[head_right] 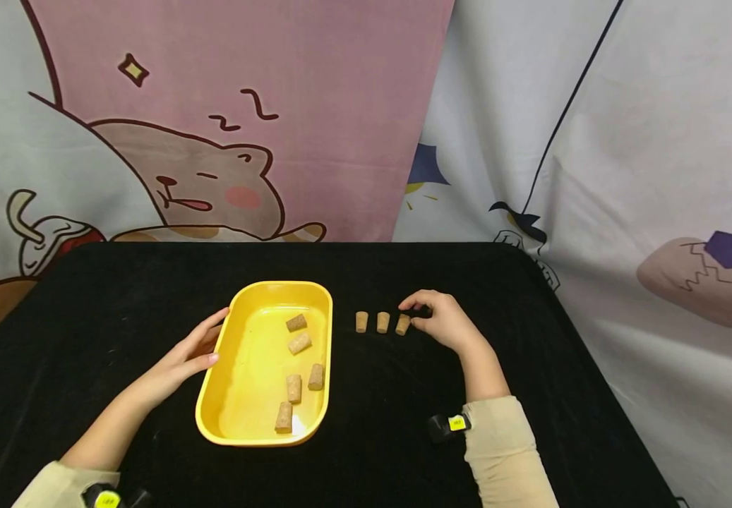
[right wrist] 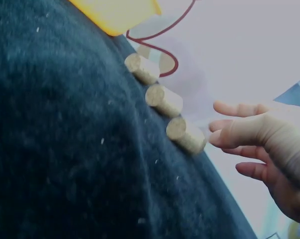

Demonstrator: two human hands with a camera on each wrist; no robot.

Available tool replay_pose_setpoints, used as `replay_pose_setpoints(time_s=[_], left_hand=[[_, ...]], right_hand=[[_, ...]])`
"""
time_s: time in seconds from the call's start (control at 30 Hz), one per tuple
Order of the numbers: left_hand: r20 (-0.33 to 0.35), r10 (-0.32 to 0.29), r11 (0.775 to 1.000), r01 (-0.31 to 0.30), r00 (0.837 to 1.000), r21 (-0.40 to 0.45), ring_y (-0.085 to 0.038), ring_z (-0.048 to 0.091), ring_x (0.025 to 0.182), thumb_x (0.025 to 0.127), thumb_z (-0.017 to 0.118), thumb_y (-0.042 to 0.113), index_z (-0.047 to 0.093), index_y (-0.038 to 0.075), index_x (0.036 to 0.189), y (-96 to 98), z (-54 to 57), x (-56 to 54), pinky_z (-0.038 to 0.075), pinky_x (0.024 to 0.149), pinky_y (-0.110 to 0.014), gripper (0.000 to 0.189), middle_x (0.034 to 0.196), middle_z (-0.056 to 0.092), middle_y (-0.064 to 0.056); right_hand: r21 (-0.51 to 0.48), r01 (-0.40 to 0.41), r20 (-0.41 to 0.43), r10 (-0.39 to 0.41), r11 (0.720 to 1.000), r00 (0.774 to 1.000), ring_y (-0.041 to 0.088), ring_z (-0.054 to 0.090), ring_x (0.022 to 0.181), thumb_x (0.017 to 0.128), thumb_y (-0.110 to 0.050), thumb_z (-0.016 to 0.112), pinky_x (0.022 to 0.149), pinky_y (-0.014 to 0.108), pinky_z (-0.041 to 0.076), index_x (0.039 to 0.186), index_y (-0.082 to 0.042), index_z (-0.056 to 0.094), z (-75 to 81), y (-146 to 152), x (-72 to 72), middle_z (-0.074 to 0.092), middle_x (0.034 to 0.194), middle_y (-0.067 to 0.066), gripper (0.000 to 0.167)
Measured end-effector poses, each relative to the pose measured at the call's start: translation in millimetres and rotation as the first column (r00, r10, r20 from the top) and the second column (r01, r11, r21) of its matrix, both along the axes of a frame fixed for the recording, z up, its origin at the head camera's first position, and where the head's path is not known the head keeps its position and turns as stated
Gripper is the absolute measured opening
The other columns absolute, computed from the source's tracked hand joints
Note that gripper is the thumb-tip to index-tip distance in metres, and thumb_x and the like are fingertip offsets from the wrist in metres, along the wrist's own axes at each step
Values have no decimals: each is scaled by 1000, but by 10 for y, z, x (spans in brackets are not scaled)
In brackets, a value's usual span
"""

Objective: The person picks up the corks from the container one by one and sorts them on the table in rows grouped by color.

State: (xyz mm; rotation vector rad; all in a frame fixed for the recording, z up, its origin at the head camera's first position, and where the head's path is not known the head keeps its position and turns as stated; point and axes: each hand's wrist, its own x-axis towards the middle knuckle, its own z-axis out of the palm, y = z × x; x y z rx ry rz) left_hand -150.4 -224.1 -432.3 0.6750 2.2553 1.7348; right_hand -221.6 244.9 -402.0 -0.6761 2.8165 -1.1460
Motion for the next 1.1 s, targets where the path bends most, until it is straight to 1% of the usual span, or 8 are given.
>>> replay_pose_setpoints(time_s=[0.23,0.4,0.63,0.77,0.83,0.93,1.03,1.1], left_hand=[[-7,-9,1000,10,1000,0,-47,31,133,98,49,12,14,17,154,4,14,2,34,97,-63,66,150,27,-25],[-4,-4,1000,4,1000,-1,-47,30,133,98,49,13,15,18,154,7,17,-2,34,98,-64,65,150,27,-25],[3,3,1000,-3,1000,-7,-46,31,133,98,49,13,15,18,154,10,20,9,36,98,-62,65,150,27,-24],[-5,-7,1000,7,1000,-5,-47,31,133,98,48,12,14,17,154,4,20,4,35,97,-63,65,150,26,-25],[-6,-9,1000,9,1000,-2,-47,30,133,98,48,12,14,17,154,0,16,3,35,97,-63,65,150,26,-26],[-4,-11,1000,11,1000,4,-47,31,132,98,48,12,15,17,154,-3,9,4,36,97,-63,65,150,26,-26],[-3,-10,1000,10,1000,8,-47,32,132,98,49,12,15,17,154,-1,5,3,36,97,-62,65,150,27,-25],[-4,-7,1000,7,1000,4,-47,33,132,98,49,12,15,17,154,0,3,1,36,97,-62,65,150,28,-25]], right_hand=[[-13,-27,-98,25,1000,995,26,55,97,84,-3,71,80,48,44,107,-8,69,150,-148,49,63,107,2,24],[-30,-19,-172,14,999,985,26,54,95,83,-7,73,78,52,43,105,-12,70,238,-287,104,64,105,-1,22],[-28,-33,-239,25,999,971,23,55,96,81,-9,77,83,49,46,101,-15,71,285,-496,169,65,102,-4,22],[-24,-42,-285,33,999,958,20,54,96,78,-10,79,82,43,46,99,-16,71,306,-613,205,65,99,-7,23],[-19,-45,-301,37,999,953,19,53,96,78,-11,80,82,40,44,98,-17,72,315,-669,224,65,98,-8,23],[-18,-55,-307,47,998,951,17,51,96,78,-13,80,84,40,41,99,-17,72,325,-757,248,64,98,-8,23],[-22,-50,-287,42,998,957,13,49,96,78,-17,80,82,41,44,99,-20,71,315,-851,255,63,99,-10,23],[-20,-60,-291,51,998,955,12,48,95,78,-20,81,82,41,43,99,-19,72,299,-915,242,63,99,-11,23]])
